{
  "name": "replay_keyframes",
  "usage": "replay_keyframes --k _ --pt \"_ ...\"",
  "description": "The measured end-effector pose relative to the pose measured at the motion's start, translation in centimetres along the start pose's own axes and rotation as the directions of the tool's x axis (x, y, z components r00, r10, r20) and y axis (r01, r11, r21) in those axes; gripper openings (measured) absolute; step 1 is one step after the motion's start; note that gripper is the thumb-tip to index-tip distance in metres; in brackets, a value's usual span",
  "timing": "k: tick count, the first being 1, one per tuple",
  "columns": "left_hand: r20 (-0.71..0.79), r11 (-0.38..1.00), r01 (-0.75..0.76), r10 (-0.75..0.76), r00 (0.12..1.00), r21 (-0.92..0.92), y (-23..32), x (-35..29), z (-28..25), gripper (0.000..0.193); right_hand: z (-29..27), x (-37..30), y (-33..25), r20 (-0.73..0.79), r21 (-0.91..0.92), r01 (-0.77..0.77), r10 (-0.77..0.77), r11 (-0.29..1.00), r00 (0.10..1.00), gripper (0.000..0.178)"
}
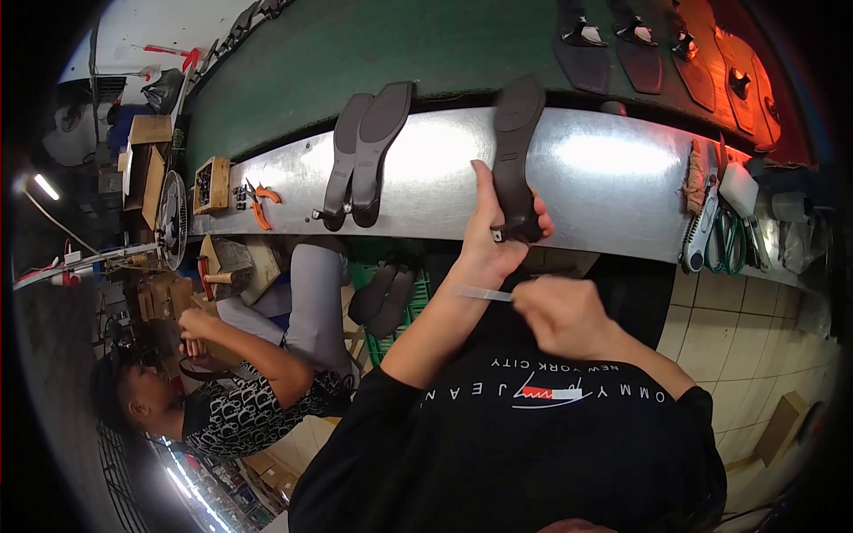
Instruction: The recorder is seen attaching shoe straps to the base of the shoe.
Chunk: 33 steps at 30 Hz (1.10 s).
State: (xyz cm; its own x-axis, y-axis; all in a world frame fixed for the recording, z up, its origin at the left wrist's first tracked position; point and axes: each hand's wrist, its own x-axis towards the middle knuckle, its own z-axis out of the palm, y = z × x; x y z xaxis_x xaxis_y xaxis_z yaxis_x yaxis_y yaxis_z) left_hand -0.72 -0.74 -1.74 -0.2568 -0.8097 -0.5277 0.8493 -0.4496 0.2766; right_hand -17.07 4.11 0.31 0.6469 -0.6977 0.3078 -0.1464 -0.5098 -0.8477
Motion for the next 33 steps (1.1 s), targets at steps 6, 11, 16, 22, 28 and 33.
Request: replay_keyframes --k 6,11,16,22,28,33 --pt "-0.09 0.912 -0.129 0.177 0.98 0.39 -0.8 -1.6 1.7 0.057 -3.7 2.5 -0.5 -0.318 0.239 -0.174 0.246 0.955 0.916 0.03" --pt "0.138 0.807 -0.327 0.298 0.944 0.492 -2.4 -1.8 0.5 0.026 -3.2 3.5 0.6 -0.252 0.193 -0.177 0.224 0.965 0.941 0.049" --pt "0.098 0.788 -0.388 0.391 0.915 0.479 -3.0 -1.4 -0.1 0.024 -2.1 4.0 2.2 -0.298 0.125 0.054 -0.014 0.991 0.954 0.044" --pt "0.163 0.701 -0.478 0.469 0.868 0.53 -2.0 -1.6 0.2 0.023 -1.1 4.7 1.2 -0.331 0.127 0.037 0.007 0.991 0.944 0.042" --pt "0.151 0.457 -0.566 0.672 0.725 0.687 7.2 -5.2 0.3 0.024 -4.6 4.9 1.5 -0.36 0.011 -0.065 0.065 0.998 0.931 0.038" --pt "-0.061 0.232 -0.282 0.86 0.507 0.931 19.2 -9.4 -4.8 0.048 -7.3 3.8 2.6 -0.393 0.071 -0.256 0.263 0.964 0.881 0.03"
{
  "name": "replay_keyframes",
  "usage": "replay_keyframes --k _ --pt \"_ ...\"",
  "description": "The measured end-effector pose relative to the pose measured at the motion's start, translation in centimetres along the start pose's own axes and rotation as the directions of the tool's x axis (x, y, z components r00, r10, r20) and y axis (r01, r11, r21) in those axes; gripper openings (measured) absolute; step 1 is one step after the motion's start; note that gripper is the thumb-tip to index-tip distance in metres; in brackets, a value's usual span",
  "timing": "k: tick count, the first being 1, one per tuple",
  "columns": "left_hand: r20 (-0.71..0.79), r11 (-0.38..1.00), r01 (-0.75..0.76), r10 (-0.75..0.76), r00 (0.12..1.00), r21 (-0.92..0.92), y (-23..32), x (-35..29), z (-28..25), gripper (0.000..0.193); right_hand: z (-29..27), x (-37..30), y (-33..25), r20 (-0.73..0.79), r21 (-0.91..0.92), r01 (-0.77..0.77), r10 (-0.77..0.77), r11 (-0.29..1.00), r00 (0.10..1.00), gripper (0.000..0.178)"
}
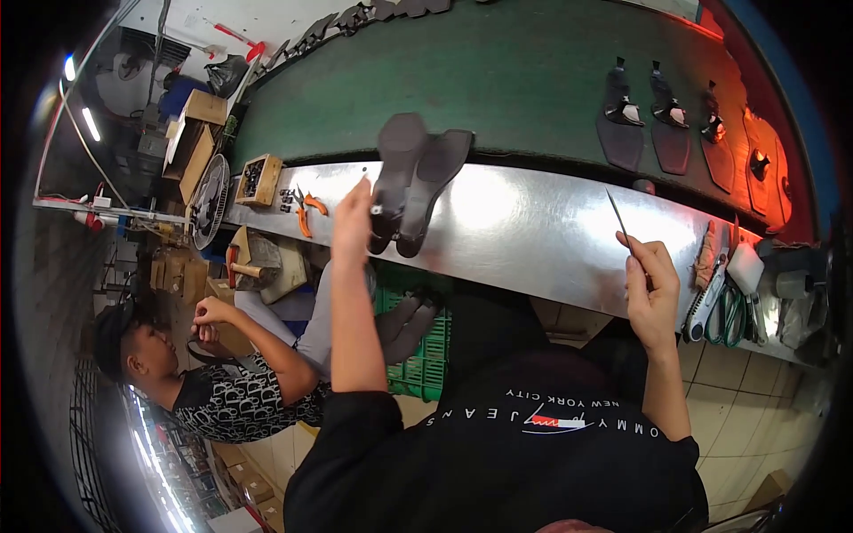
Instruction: The recorder is seen attaching shoe straps to the base of the shoe.
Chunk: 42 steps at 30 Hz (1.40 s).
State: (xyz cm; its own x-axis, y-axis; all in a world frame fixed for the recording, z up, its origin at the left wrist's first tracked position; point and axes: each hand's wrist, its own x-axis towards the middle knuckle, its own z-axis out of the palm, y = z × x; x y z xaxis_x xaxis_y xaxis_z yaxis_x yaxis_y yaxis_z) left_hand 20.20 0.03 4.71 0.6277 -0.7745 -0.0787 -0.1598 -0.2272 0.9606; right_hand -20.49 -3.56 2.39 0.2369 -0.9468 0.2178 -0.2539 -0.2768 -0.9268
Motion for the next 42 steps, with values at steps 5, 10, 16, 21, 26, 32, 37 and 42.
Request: replay_keyframes --k 5,10,16,21,26,32,37,42 --pt "-0.257 0.927 -0.315 0.361 0.896 0.203 -0.5 2.8 0.3 0.046 -2.8 0.7 3.9 -0.123 -0.323 -0.029 -0.012 0.946 0.992 0.024" --pt "0.245 0.885 -0.447 0.408 0.88 0.132 1.7 2.6 15.9 0.041 -3.7 2.2 5.4 -0.131 -0.499 -0.083 0.019 0.863 0.991 0.046" --pt "0.443 0.612 -0.744 0.607 0.66 0.269 0.5 5.6 33.6 0.053 -4.9 2.4 6.0 -0.051 -0.658 -0.094 0.08 0.747 0.995 0.044" --pt "0.431 0.56 -0.771 0.642 0.635 0.302 -1.1 8.2 38.6 0.042 -5.7 2.7 6.0 -0.049 -0.695 -0.076 0.059 0.715 0.997 0.045" --pt "0.327 0.651 -0.642 0.553 0.766 0.404 -0.8 4.4 39.5 0.034 -6.2 2.4 6.5 -0.112 -0.65 -0.054 -0.026 0.758 0.993 0.051" --pt "0.116 0.727 -0.674 0.664 0.739 0.131 0.6 4.2 39.5 0.022 -6.3 2.4 3.5 -0.172 -0.638 0.053 -0.209 0.768 0.963 0.048" --pt "0.222 0.837 -0.454 0.527 0.821 -0.306 4.2 1.0 33.9 0.023 -7.4 1.1 2.8 -0.257 -0.388 0.177 -0.29 0.905 0.922 0.033" --pt "0.671 0.8 0.239 0.254 0.697 -0.551 5.2 -9.4 24.4 0.026 -5.5 2.4 2.5 -0.095 0.833 0.087 -0.013 0.547 0.995 0.033"
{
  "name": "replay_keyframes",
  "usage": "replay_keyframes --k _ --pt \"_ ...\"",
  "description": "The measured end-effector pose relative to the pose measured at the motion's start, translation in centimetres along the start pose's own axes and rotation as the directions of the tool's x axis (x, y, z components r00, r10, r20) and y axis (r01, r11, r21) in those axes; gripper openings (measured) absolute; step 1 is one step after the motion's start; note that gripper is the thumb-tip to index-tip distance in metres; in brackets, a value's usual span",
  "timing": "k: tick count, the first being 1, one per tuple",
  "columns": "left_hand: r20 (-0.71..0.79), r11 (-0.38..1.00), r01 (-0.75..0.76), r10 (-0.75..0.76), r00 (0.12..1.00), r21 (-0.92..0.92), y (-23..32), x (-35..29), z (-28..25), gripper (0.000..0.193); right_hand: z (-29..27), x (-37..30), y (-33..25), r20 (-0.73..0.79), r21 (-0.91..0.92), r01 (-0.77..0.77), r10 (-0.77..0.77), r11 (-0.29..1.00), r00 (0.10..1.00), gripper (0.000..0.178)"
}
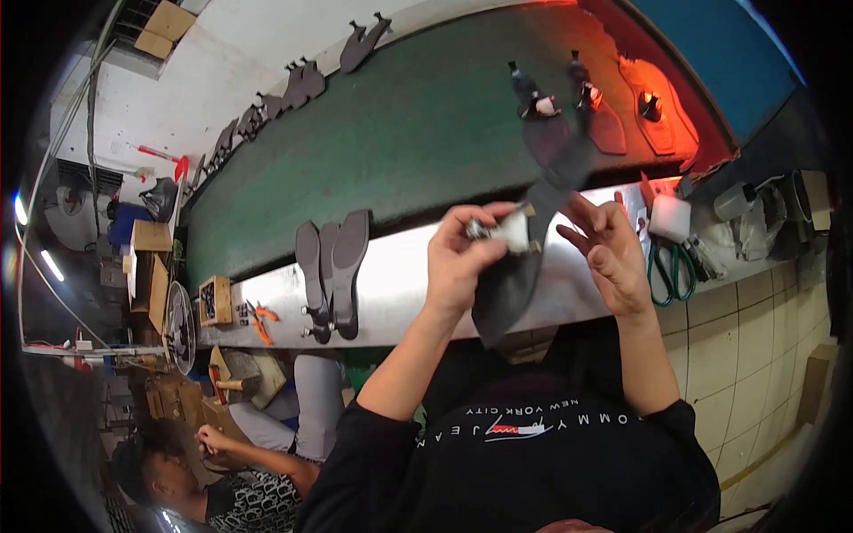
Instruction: The recorder is seen attaching shoe straps to the base of the shoe.
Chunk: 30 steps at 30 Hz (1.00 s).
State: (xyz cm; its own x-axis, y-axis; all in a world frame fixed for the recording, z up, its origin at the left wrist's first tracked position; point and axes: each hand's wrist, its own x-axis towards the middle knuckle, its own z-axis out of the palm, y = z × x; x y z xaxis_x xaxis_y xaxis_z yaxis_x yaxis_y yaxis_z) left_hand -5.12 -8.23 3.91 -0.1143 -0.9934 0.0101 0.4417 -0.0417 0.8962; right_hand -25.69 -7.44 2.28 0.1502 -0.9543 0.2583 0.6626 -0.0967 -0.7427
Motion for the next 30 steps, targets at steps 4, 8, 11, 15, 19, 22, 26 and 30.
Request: replay_keyframes --k 4,8,11,15,19,22,26,30 --pt "0.049 0.983 0.137 -0.132 0.99 -0.121 0.1 -5.7 -0.3 0.027 3.4 -0.8 0.6 0.03 -0.034 -0.151 0.152 0.988 0.988 0.051" --pt "0.021 0.975 0.087 -0.084 0.996 -0.203 -0.5 -8.0 -2.4 0.025 5.6 -0.9 -0.3 -0.072 -0.086 -0.072 0.066 0.994 0.995 0.037" --pt "-0.014 0.989 0.049 -0.052 0.999 -0.136 -0.4 -9.2 -3.6 0.026 5.2 -2.3 -0.7 0.035 -0.082 -0.133 0.136 0.988 0.99 0.03" --pt "-0.04 0.987 0.078 -0.084 0.996 -0.137 -0.8 -10.6 -5.0 0.031 6.0 -5.0 -0.4 0.095 -0.62 -0.076 0.171 0.781 0.981 0.036" --pt "-0.066 0.974 0.085 -0.101 0.993 -0.21 -0.9 -11.1 -4.8 0.032 7.4 -6.5 -0.5 -0.022 -0.568 -0.301 0.351 0.766 0.936 0.052" --pt "-0.03 0.968 0.083 -0.093 0.995 -0.237 -0.8 -11.2 -5.1 0.033 6.6 -6.7 0.3 0.166 -0.734 -0.002 0.182 0.679 0.969 0.059" --pt "-0.014 0.976 0.061 -0.066 0.998 -0.209 -0.8 -11.2 -5.0 0.033 6.4 -7.0 0.5 0.169 -0.714 -0.017 0.196 0.7 0.966 0.054" --pt "-0.013 0.978 0.045 -0.049 0.999 -0.204 -0.8 -11.1 -4.9 0.032 6.5 -7.1 0.7 0.167 -0.689 0.0 0.159 0.725 0.973 0.05"
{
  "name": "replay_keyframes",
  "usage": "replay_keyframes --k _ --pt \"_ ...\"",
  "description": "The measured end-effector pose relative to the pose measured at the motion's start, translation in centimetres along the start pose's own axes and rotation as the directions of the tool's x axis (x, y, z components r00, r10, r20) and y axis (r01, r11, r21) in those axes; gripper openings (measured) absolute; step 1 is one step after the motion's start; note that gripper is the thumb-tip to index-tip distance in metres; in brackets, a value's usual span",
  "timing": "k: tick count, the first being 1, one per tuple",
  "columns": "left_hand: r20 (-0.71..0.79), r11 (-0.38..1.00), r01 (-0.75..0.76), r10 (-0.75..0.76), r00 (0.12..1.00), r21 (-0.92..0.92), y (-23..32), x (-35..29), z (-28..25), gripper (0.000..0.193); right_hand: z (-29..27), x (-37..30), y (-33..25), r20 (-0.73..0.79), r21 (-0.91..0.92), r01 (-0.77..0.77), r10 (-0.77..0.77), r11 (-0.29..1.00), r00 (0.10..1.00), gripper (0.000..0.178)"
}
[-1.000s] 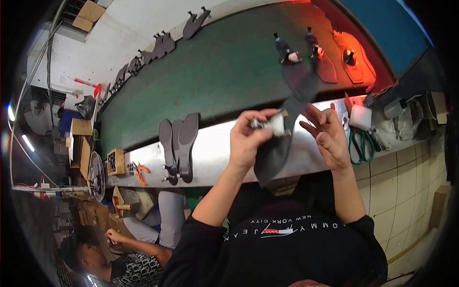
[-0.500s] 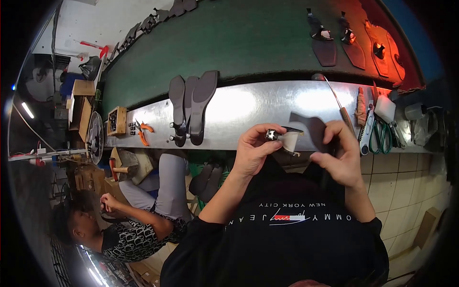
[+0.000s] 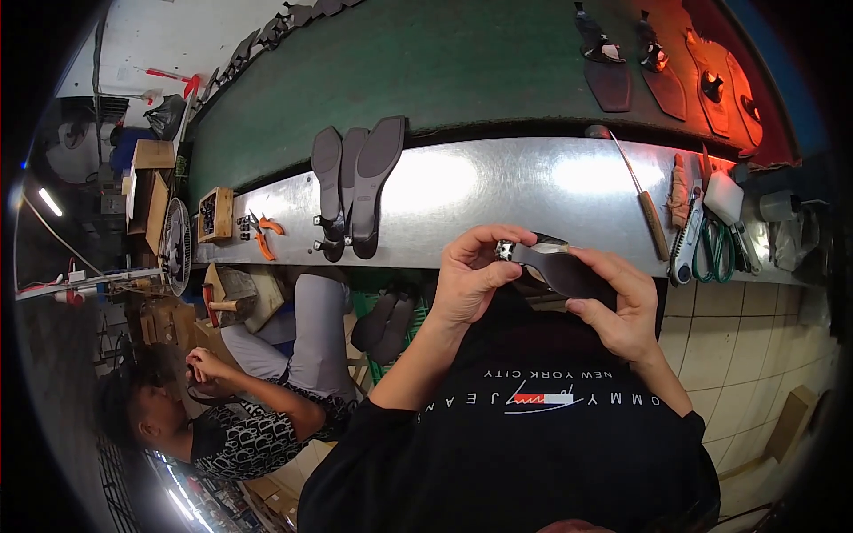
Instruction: The recorder is seen attaching shoe straps to the base of the shoe.
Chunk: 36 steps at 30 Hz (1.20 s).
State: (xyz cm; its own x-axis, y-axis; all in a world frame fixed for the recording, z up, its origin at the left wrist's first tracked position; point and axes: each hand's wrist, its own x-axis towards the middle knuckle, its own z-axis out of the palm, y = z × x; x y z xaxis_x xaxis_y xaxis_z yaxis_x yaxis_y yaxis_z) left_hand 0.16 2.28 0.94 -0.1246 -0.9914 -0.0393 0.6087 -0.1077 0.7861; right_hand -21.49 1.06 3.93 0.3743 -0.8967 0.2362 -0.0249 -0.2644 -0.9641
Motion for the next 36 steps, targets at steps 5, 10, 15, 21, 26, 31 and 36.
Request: replay_keyframes --k 5,10,15,21,26,31,36 --pt "0.0 1.0 -0.008 0.008 1.0 0.003 0.1 0.2 0.3 0.033 0.1 0.1 0.2 -0.022 0.012 0.006 -0.005 1.0 1.0 0.048" --pt "0.007 1.0 -0.001 0.001 1.0 -0.004 0.1 0.2 0.2 0.032 0.0 0.3 0.1 -0.01 0.009 0.027 -0.027 1.0 1.0 0.047" --pt "0.01 0.999 -0.028 0.028 1.0 0.038 0.2 0.2 0.1 0.032 -0.1 0.4 -0.3 -0.004 -0.027 0.028 -0.028 0.999 1.0 0.047" --pt "0.008 0.996 -0.04 0.04 0.999 0.075 0.1 0.1 0.0 0.032 -0.4 0.6 -0.8 0.015 -0.103 0.051 -0.049 0.993 0.999 0.045" --pt "0.038 0.989 -0.066 0.061 0.997 0.132 0.4 0.1 -0.1 0.033 -0.6 0.9 -1.2 0.028 -0.133 0.049 -0.045 0.99 0.999 0.044" --pt "0.127 0.964 -0.152 0.126 0.984 0.219 0.9 0.0 -0.2 0.036 -0.7 1.4 -1.6 0.08 -0.224 0.122 -0.107 0.967 0.991 0.041" --pt "0.189 0.939 -0.192 0.141 0.972 0.285 1.0 0.1 -0.3 0.037 -0.8 1.8 -1.9 0.089 -0.286 0.17 -0.151 0.943 0.985 0.041"
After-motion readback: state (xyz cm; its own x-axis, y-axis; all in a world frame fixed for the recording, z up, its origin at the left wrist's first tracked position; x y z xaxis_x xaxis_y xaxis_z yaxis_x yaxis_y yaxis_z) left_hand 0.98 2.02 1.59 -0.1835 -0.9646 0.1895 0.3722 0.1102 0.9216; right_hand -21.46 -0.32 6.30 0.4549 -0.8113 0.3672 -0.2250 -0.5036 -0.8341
